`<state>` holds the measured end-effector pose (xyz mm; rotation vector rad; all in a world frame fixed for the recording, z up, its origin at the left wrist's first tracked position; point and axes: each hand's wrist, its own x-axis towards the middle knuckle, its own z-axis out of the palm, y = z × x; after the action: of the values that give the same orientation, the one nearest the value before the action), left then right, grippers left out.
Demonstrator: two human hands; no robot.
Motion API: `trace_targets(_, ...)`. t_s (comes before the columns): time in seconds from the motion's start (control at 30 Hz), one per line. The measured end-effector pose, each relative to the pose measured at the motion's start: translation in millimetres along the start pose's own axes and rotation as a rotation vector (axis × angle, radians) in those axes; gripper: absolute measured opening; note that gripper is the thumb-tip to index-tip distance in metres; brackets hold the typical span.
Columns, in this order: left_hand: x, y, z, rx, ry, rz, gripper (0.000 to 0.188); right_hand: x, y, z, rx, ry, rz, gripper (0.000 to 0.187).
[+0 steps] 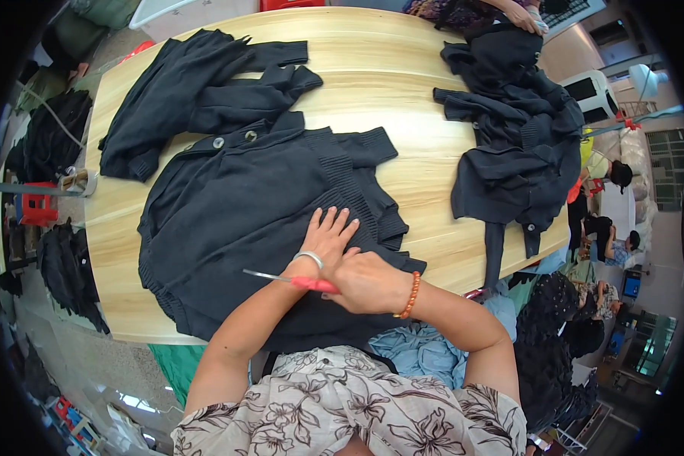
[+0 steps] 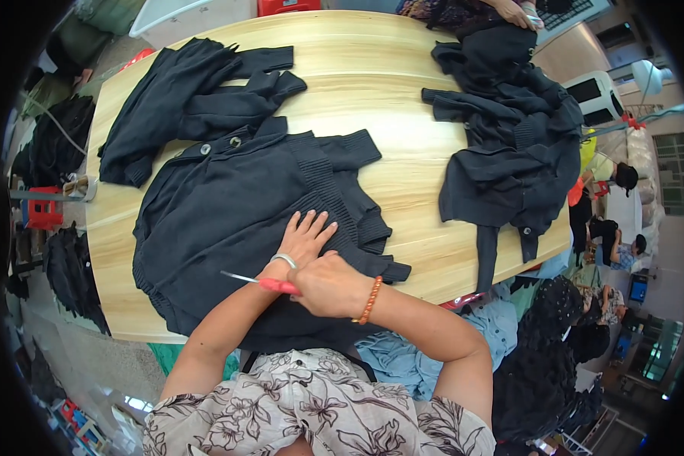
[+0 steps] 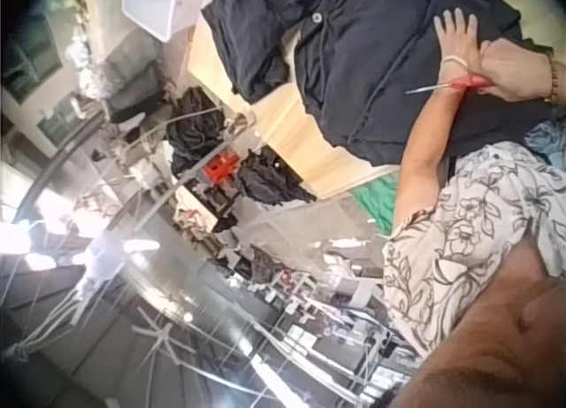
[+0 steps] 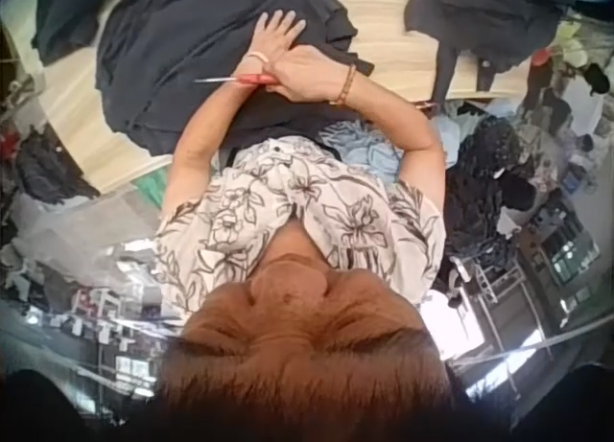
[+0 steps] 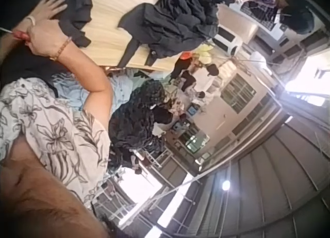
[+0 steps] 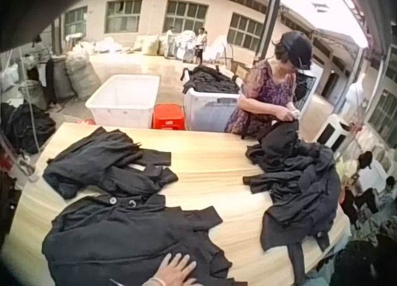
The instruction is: Trimming loose threads and cutting excess fabric from black garments using scissors.
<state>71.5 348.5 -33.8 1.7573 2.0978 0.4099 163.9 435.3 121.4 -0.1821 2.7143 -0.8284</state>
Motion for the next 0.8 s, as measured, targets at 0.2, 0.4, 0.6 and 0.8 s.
trace_targets(0.2,-5.2,5.2,-10.9,0.007,-0.028,-0.041,0.061,-24.8,41.4,-12.9,-0.084,-0.017,0.491,0.028)
trace_targets(0.4,-13.1,4.8,-13.5,0.033,0.211,0.02,0.053,-64.7,29.1,-29.6,-0.055,0.011,0.529,0.028)
trace_targets(0.6,-112.5,-10.9,-56.4,0.127,0.265,-0.111,0.06,-46.5,-16.2,-25.2,0.044,-0.065,0.395,0.025)
trace_targets(0.8,-247.5,-76.6,-66.1,0.121,0.393,-0.416,0.062,-2.6,-56.4,-9.5,0.025,-0.143,0.258,0.026)
